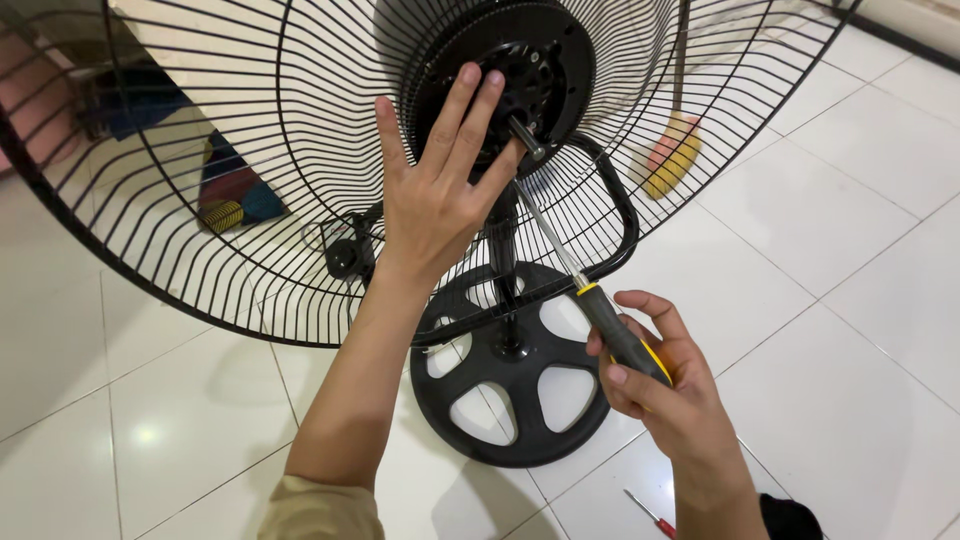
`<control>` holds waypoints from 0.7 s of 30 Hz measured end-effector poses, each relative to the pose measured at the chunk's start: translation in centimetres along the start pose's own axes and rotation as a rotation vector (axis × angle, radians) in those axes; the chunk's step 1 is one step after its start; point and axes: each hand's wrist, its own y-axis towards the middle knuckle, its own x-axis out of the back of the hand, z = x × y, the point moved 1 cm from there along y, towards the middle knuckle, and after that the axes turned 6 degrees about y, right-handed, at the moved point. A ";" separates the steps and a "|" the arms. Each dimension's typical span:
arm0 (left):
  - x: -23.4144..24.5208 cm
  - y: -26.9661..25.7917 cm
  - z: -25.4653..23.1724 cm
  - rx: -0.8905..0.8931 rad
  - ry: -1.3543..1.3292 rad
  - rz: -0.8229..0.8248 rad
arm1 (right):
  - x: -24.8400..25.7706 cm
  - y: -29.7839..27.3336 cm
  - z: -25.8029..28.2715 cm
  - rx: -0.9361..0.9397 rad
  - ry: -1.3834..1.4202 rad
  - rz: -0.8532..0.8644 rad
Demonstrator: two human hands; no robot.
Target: The person wipes the fan cage with a cloth, then uses a screwdriver to tighten the central hub nut. They reattach the front cage and secure it by tightening the hub nut again.
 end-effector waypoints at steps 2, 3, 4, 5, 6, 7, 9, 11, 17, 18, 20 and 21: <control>-0.3 0.1 -0.6 -0.002 -0.007 -0.082 | 0.3 -0.3 -0.9 0.035 -0.007 0.012; -0.5 0.2 -0.8 -0.004 -0.012 -0.124 | 0.4 -0.3 -1.3 0.053 -0.010 0.019; -0.6 0.3 -0.9 0.002 -0.010 -0.142 | 0.2 -0.4 -1.5 0.063 -0.019 0.019; -0.7 0.4 -1.0 0.007 -0.009 -0.159 | 0.0 -0.4 -1.6 0.067 -0.021 0.013; -0.7 0.4 -1.1 0.020 -0.002 -0.175 | 0.1 -0.4 -1.6 0.067 -0.027 0.014; -0.8 0.6 -1.2 0.046 0.004 -0.170 | 0.3 -0.3 -1.5 0.066 -0.032 0.015; -0.8 1.2 -1.1 0.079 0.014 -0.134 | 0.3 -0.2 -1.4 0.060 -0.019 0.027; -0.8 1.2 -1.0 0.090 0.008 -0.137 | -0.1 -0.3 -1.5 0.065 -0.036 0.023; 0.0 2.0 -1.6 0.086 0.161 -0.140 | 0.0 -0.3 -2.1 0.074 -0.017 0.009; 0.1 2.1 -1.6 0.088 0.185 -0.117 | 0.0 -0.4 -2.1 0.068 -0.012 0.004; 0.2 2.2 -1.5 0.063 0.251 -0.112 | 0.1 -0.4 -2.0 0.064 -0.009 0.005; 0.2 2.3 -1.5 0.050 0.284 -0.107 | 0.2 -0.4 -2.0 0.066 -0.011 0.011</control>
